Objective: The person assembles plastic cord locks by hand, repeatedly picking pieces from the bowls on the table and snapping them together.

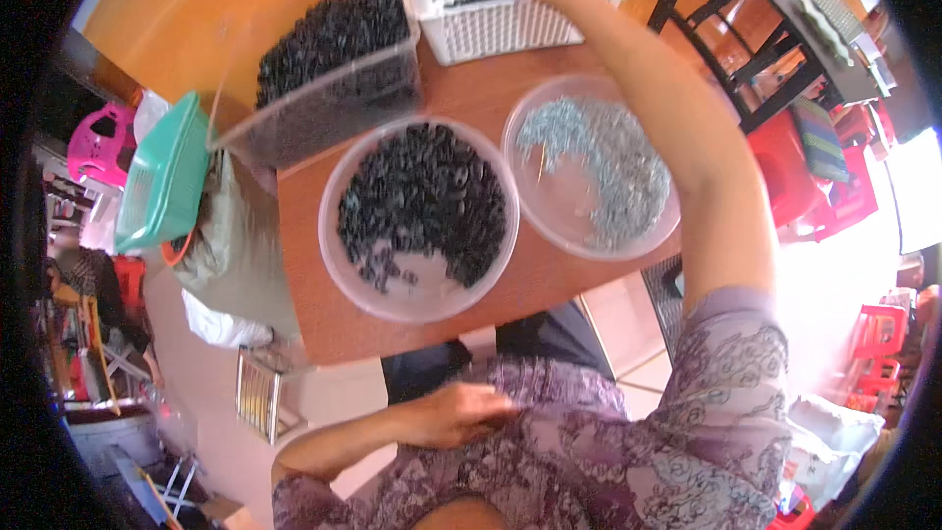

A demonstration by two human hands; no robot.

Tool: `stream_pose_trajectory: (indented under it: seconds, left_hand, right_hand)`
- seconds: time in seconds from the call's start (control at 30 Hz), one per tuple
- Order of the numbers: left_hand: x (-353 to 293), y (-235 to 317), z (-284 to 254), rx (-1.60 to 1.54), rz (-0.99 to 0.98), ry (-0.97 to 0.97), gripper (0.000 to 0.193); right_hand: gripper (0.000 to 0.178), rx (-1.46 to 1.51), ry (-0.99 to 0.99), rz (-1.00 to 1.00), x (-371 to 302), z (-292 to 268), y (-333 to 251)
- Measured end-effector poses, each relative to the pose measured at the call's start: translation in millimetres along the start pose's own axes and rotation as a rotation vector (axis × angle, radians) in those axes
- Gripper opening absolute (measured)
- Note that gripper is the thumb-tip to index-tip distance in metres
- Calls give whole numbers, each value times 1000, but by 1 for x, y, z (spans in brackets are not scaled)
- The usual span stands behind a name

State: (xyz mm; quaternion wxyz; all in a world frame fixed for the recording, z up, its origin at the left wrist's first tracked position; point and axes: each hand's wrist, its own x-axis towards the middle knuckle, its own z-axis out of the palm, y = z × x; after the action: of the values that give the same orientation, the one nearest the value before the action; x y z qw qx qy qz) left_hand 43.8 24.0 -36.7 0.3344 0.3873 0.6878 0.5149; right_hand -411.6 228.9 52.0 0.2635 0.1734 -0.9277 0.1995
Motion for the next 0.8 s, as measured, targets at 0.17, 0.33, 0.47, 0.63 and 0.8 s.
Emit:
stream_pose_trajectory:
  seconds: [0.17, 0.33, 0.47, 0.63, 0.8]
  left_hand:
    - [8, 6, 7, -36, 101, 58, 48]
    - [-3, -4, 13, 8, 60, -92, 37]
    - [-12, 13, -10, -20, -171, -378, 32]
    - [-4, 21, 9, -251, 6, -71, 35]
    - [-1, 15, 15, -229, 55, -71, 45]
  right_hand:
    - [19, 125, 88, 8, -31, -37, -63]
    - [18, 738, -79, -266, -95, -48, -73]
    - [15, 429, -223, -244, -164, -69, -122]
    - [13, 606, -418, -283, -207, -71, -145]
    - [13, 739, -499, -424, -227, -55, -160]
